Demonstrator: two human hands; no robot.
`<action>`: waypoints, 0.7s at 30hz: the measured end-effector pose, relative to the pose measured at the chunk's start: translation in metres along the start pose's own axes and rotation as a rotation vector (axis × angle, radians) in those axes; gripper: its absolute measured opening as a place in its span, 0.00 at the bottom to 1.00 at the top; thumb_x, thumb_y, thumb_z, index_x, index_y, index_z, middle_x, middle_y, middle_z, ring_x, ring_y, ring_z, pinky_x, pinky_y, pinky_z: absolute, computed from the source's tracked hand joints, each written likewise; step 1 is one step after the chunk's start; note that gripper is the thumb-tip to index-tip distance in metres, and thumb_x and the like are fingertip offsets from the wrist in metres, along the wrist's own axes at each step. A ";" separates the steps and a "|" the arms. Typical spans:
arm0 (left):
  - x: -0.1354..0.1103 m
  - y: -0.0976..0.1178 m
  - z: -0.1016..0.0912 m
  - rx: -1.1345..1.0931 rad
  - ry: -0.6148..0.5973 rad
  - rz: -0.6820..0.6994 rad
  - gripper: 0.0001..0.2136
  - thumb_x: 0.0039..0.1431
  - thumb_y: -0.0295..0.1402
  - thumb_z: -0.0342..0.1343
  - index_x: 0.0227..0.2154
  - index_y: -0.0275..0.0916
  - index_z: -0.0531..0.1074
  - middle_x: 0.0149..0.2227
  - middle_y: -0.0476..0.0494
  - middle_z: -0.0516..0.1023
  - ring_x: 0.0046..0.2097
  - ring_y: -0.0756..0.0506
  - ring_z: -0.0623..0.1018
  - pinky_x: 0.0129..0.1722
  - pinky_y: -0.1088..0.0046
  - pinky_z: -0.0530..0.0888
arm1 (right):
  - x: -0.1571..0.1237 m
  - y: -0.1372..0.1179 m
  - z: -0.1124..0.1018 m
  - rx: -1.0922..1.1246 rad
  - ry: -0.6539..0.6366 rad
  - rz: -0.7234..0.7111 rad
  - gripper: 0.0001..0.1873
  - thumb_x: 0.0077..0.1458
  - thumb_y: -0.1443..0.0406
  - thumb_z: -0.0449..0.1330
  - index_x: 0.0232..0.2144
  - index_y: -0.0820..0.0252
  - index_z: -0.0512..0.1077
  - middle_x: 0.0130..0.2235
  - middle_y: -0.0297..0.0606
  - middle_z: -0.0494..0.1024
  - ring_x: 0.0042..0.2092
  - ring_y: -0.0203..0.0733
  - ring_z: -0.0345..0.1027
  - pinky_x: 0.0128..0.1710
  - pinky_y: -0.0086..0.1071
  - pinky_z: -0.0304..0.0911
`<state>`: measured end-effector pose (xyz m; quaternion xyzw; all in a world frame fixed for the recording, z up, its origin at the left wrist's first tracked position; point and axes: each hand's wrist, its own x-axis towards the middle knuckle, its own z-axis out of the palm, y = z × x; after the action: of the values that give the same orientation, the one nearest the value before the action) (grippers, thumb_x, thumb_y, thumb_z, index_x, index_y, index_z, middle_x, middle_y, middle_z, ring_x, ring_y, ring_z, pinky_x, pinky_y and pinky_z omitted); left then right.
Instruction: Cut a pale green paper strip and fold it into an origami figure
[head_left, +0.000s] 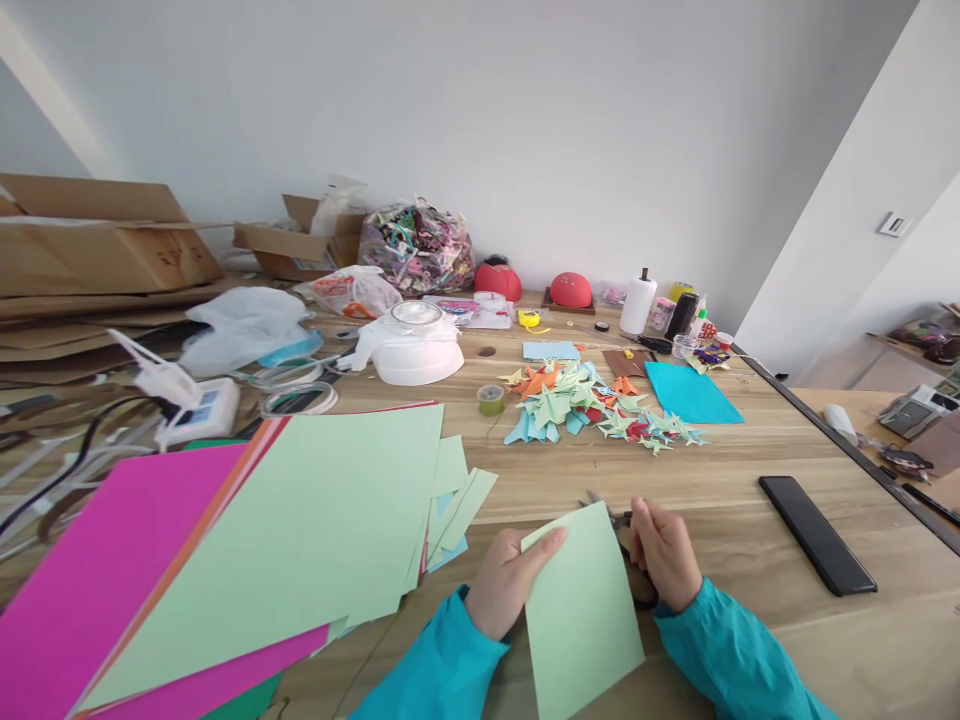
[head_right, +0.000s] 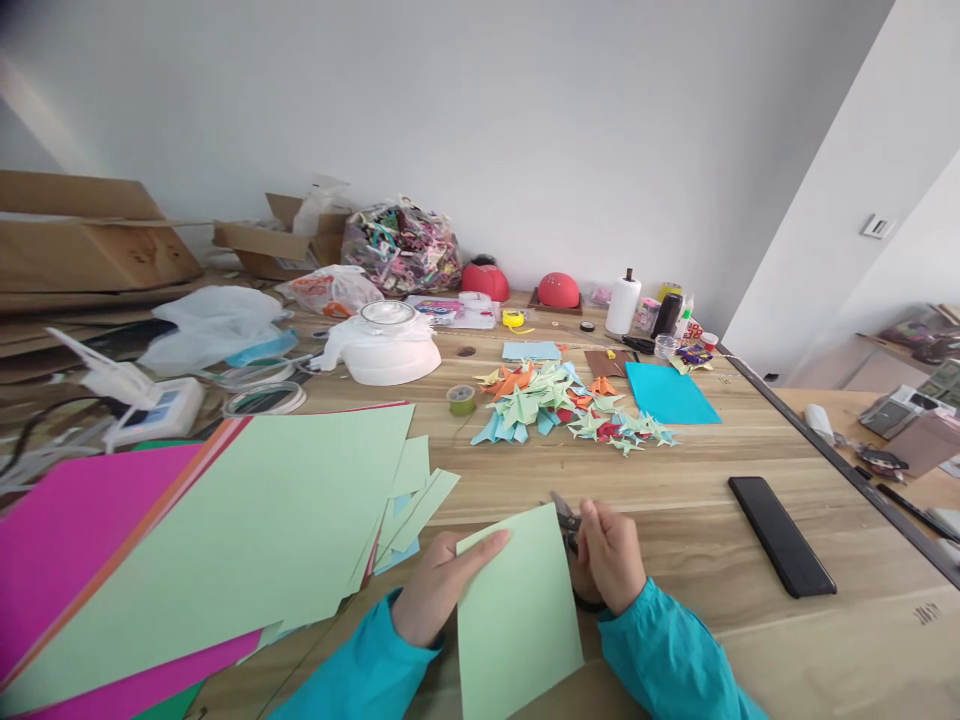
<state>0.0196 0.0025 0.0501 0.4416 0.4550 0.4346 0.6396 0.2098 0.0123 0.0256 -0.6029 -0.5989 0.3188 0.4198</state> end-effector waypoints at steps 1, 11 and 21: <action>0.001 0.001 -0.002 -0.022 0.024 -0.002 0.16 0.43 0.43 0.60 0.23 0.31 0.77 0.23 0.41 0.78 0.27 0.43 0.76 0.27 0.71 0.69 | 0.002 0.000 -0.004 -0.138 0.075 -0.036 0.26 0.58 0.52 0.41 0.16 0.59 0.59 0.15 0.33 0.62 0.19 0.33 0.55 0.22 0.28 0.51; 0.008 0.014 -0.013 -0.493 0.185 -0.084 0.12 0.40 0.33 0.63 0.29 0.30 0.74 0.25 0.39 0.79 0.31 0.39 0.78 0.31 0.66 0.75 | -0.007 0.003 -0.006 -0.884 -0.165 -0.140 0.13 0.47 0.67 0.56 0.39 0.59 0.69 0.37 0.44 0.69 0.40 0.46 0.64 0.39 0.33 0.56; 0.007 0.014 -0.011 -0.541 0.204 -0.136 0.11 0.43 0.29 0.62 0.32 0.30 0.73 0.26 0.38 0.79 0.31 0.39 0.79 0.33 0.65 0.76 | 0.005 0.001 -0.004 0.344 -0.067 0.073 0.23 0.37 0.64 0.64 0.39 0.61 0.67 0.27 0.33 0.68 0.29 0.36 0.63 0.28 0.29 0.59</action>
<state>0.0078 0.0147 0.0601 0.1775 0.4129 0.5383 0.7129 0.2144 0.0166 0.0272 -0.5324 -0.5270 0.4516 0.4847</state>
